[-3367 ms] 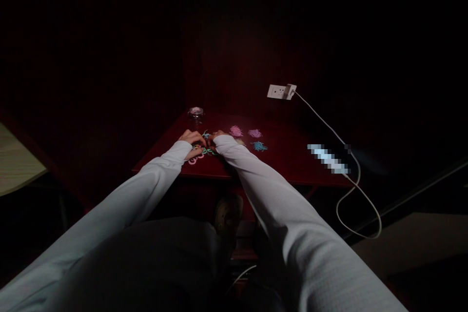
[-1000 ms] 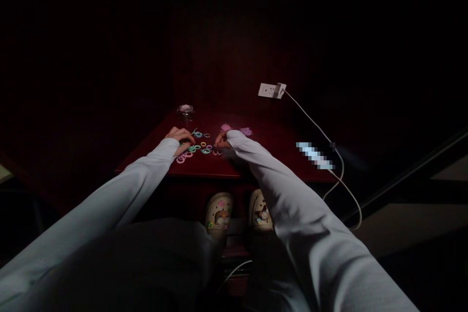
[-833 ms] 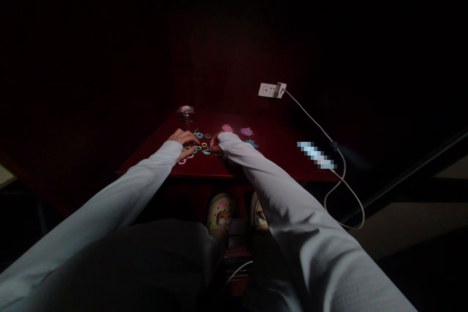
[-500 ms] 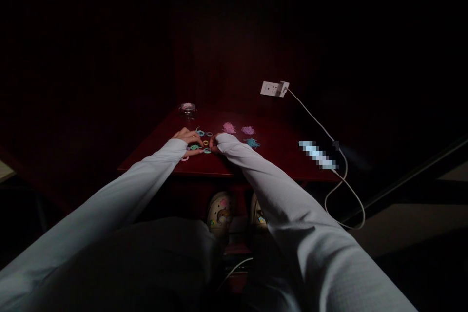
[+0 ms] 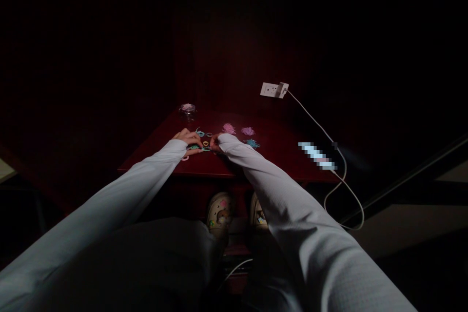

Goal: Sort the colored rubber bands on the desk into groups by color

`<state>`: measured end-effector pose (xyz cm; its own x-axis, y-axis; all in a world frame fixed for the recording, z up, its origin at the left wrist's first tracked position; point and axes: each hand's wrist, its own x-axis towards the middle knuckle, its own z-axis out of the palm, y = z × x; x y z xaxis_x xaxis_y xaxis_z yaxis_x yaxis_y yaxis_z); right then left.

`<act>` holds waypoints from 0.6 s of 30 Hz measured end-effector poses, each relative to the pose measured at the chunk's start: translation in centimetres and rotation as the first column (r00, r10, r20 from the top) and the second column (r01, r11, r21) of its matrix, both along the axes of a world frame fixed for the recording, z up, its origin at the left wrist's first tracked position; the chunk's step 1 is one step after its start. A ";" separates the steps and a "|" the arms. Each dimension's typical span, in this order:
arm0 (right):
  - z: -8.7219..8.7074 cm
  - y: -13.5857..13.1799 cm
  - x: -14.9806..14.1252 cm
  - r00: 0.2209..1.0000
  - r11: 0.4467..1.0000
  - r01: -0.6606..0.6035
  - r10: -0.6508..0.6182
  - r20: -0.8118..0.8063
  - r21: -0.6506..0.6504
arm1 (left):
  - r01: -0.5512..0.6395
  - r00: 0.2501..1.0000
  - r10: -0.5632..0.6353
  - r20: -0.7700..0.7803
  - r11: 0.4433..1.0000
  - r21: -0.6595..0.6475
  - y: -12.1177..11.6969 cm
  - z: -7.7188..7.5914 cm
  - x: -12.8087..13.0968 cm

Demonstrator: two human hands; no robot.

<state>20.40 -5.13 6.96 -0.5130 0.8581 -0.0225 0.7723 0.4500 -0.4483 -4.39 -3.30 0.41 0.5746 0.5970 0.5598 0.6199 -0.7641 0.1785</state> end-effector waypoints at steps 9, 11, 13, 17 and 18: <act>0.5 -0.1 0.6 0.986 0.998 0.036 -0.042 -0.159 -0.042 | -0.001 1.000 0.001 0.007 1.000 0.001 -0.5 0.3 0.0; 0.5 -0.3 0.3 0.990 0.999 0.008 -0.016 -0.143 -0.053 | -0.006 1.000 0.006 0.010 1.000 0.005 -0.8 0.5 0.1; 0.6 -0.4 -0.2 0.995 0.998 0.010 -0.015 -0.094 -0.055 | -0.015 1.000 0.015 0.015 1.000 0.006 -1.0 0.6 0.2; 0.4 -0.4 -0.8 0.999 0.999 0.038 -0.039 -0.037 -0.029 | -0.044 0.999 0.044 0.022 0.999 -0.010 -1.3 0.9 0.4; 0.4 -0.4 -0.8 0.999 0.999 0.028 -0.029 -0.036 -0.023 | -0.044 0.999 0.044 0.025 0.999 -0.015 -1.3 1.0 0.5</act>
